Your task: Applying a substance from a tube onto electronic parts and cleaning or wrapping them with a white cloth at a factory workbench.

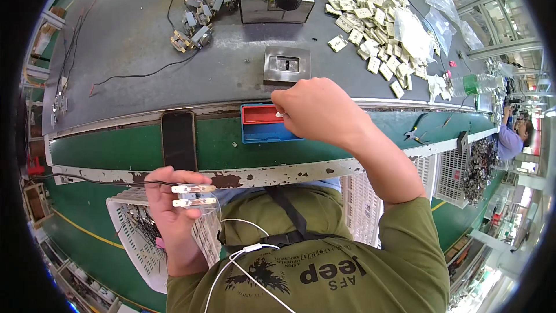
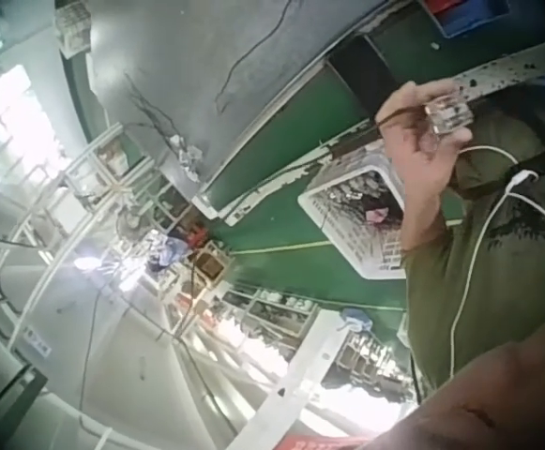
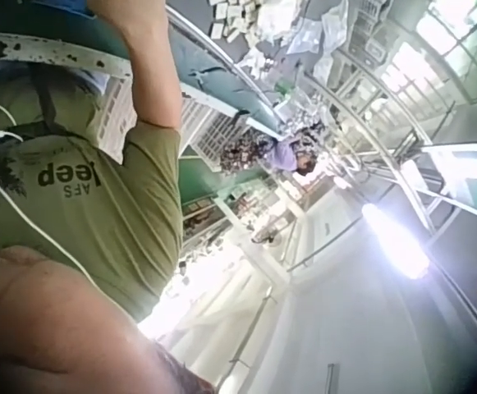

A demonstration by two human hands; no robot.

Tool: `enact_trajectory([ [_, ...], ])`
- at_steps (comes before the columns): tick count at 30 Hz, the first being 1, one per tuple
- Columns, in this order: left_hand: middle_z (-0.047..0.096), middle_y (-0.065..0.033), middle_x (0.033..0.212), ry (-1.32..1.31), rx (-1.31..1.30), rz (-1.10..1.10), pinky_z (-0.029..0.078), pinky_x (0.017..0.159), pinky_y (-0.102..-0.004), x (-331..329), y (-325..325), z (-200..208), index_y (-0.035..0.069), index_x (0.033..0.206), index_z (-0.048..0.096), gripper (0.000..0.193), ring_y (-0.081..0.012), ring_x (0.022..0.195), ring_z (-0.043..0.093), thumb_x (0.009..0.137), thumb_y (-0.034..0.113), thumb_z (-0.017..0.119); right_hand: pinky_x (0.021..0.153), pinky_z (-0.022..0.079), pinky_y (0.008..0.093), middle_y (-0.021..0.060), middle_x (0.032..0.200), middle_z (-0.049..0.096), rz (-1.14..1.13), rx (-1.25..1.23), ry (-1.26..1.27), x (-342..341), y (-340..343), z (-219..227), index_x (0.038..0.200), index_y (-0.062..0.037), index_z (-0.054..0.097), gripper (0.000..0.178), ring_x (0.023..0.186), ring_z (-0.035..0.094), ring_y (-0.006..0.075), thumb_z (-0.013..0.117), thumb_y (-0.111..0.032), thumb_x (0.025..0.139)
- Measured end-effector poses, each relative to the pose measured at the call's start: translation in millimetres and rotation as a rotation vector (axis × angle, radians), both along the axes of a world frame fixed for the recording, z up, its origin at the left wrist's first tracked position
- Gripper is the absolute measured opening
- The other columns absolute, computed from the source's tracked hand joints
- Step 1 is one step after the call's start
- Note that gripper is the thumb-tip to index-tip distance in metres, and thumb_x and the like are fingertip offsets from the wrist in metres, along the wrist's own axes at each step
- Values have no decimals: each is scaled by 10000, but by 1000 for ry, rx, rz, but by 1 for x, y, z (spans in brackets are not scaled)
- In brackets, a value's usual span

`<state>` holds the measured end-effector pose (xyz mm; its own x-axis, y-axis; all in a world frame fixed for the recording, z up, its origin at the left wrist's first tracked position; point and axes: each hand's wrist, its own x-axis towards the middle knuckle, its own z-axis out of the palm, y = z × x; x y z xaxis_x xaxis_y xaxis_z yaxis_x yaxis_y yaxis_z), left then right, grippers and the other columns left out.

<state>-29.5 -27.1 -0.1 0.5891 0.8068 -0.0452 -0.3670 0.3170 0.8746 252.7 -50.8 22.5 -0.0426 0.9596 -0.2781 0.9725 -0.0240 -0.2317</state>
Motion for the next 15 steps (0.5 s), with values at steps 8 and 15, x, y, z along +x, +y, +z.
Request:
enact_trajectory([
  [8, 584, -213, 1068, 56, 47, 60, 520, 815, -324, 1, 10, 0, 83, 1223, 361, 673, -261, 999, 600, 697, 66, 780, 576, 472, 418, 117, 682, 632, 32, -39, -83, 0, 6, -11, 826, -82, 602, 127, 643, 608, 320, 576, -162, 731],
  [15, 573, -210, 1109, 26, 58, 62, 500, 889, -360, 1, 20, -8, 7, 1122, 462, 519, -295, 1084, 570, 697, -4, 759, 560, 477, 341, 91, 712, 650, -86, 183, 388, 8, -10, 12, 812, -72, 618, 105, 643, 630, 272, 636, -67, 709],
])
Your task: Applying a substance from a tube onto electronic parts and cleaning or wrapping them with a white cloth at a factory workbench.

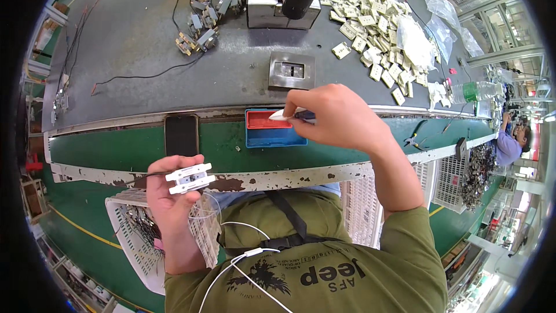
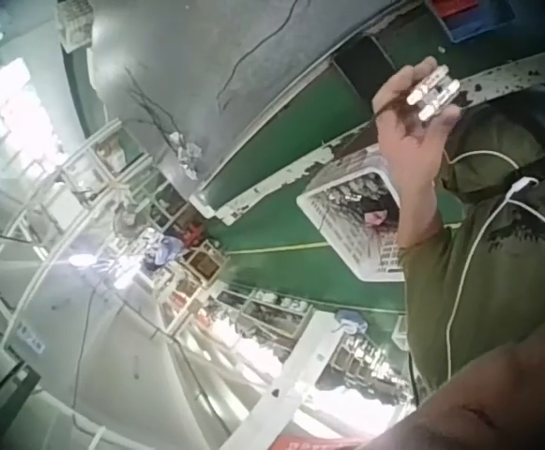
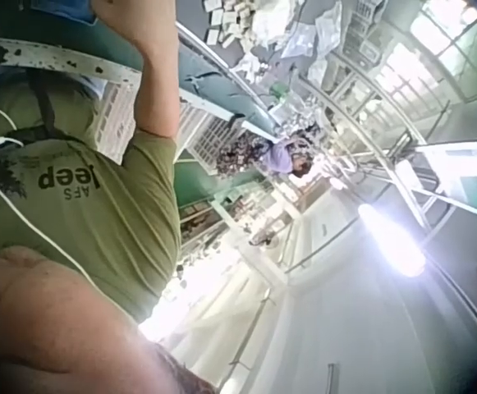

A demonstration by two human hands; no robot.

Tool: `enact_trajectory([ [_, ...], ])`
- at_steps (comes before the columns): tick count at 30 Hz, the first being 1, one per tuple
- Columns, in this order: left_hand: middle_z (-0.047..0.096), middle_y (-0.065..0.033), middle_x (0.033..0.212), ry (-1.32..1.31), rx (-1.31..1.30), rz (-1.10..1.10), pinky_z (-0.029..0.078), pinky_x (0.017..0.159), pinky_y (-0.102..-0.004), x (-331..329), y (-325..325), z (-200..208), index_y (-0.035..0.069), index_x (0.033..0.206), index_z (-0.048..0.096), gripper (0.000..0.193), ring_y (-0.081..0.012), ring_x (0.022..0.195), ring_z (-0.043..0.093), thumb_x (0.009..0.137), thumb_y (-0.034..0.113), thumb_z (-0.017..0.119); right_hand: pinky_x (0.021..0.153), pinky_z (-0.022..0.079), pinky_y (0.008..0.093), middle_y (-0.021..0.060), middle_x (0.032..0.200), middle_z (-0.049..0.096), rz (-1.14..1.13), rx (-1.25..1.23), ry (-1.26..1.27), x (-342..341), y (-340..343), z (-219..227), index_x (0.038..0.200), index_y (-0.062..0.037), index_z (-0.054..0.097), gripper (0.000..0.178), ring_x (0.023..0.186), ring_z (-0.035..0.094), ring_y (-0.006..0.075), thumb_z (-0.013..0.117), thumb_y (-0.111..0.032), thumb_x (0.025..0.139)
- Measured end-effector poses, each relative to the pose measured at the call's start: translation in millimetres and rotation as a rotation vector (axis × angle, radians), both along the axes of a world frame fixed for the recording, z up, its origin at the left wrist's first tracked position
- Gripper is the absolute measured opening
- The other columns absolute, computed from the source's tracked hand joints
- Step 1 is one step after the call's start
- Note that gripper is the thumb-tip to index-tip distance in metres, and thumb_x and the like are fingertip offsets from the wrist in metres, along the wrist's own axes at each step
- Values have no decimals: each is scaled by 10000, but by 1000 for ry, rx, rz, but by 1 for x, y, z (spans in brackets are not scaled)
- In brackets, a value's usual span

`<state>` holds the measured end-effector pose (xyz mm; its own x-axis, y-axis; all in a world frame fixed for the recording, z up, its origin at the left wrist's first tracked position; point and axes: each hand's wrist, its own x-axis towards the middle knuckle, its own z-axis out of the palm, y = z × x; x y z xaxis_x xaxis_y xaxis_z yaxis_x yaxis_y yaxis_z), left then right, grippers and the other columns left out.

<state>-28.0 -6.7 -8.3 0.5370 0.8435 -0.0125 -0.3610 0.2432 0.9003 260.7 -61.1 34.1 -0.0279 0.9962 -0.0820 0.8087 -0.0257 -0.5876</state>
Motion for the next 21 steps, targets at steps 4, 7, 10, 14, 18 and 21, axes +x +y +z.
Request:
enact_trajectory([
  [4, 545, -223, 1168, -50, 154, -70, 485, 911, -393, 12, 8, -9, 17, 1095, 478, 485, -307, 1107, 550, 705, 22, 766, 540, 465, 272, 78, 718, 654, -34, 209, 297, -7, -15, -3, 812, -39, 625, 141, 605, 636, 196, 656, 12, 684],
  [7, 542, -225, 1175, -106, 70, -99, 483, 914, -394, 22, 6, -5, 25, 1084, 477, 482, -304, 1098, 556, 703, 38, 772, 531, 463, 261, 79, 723, 655, 31, 266, 482, -20, -23, 13, 813, -40, 632, 131, 595, 630, 179, 671, 0, 694],
  [10, 545, -227, 1168, -125, 37, -107, 484, 913, -397, 27, 1, -3, 31, 1075, 473, 480, -303, 1087, 563, 703, 50, 775, 523, 466, 272, 75, 731, 657, 87, 357, 569, -36, -23, 8, 841, -42, 645, 147, 597, 629, 203, 692, -20, 703],
  [14, 545, -231, 1164, -140, 48, -140, 483, 913, -407, 29, -2, -2, 30, 1074, 469, 475, -308, 1085, 563, 708, 47, 771, 522, 467, 275, 74, 726, 656, 86, 307, 593, -40, -22, 0, 842, -39, 646, 140, 600, 628, 215, 692, -29, 710],
  [18, 544, -238, 1164, -143, 97, -184, 476, 924, -406, 30, -3, 0, 27, 1077, 473, 467, -307, 1097, 555, 709, 14, 760, 519, 465, 279, 76, 719, 651, 116, 302, 559, -41, -23, -4, 842, -43, 647, 139, 598, 626, 213, 691, -31, 711],
  [21, 543, -247, 1165, -144, 113, -225, 476, 925, -400, 28, -2, 0, 23, 1077, 476, 469, -299, 1099, 554, 703, -7, 757, 512, 463, 277, 76, 716, 651, 121, 346, 554, -43, -23, -4, 841, -47, 650, 136, 587, 623, 205, 692, -33, 712],
])
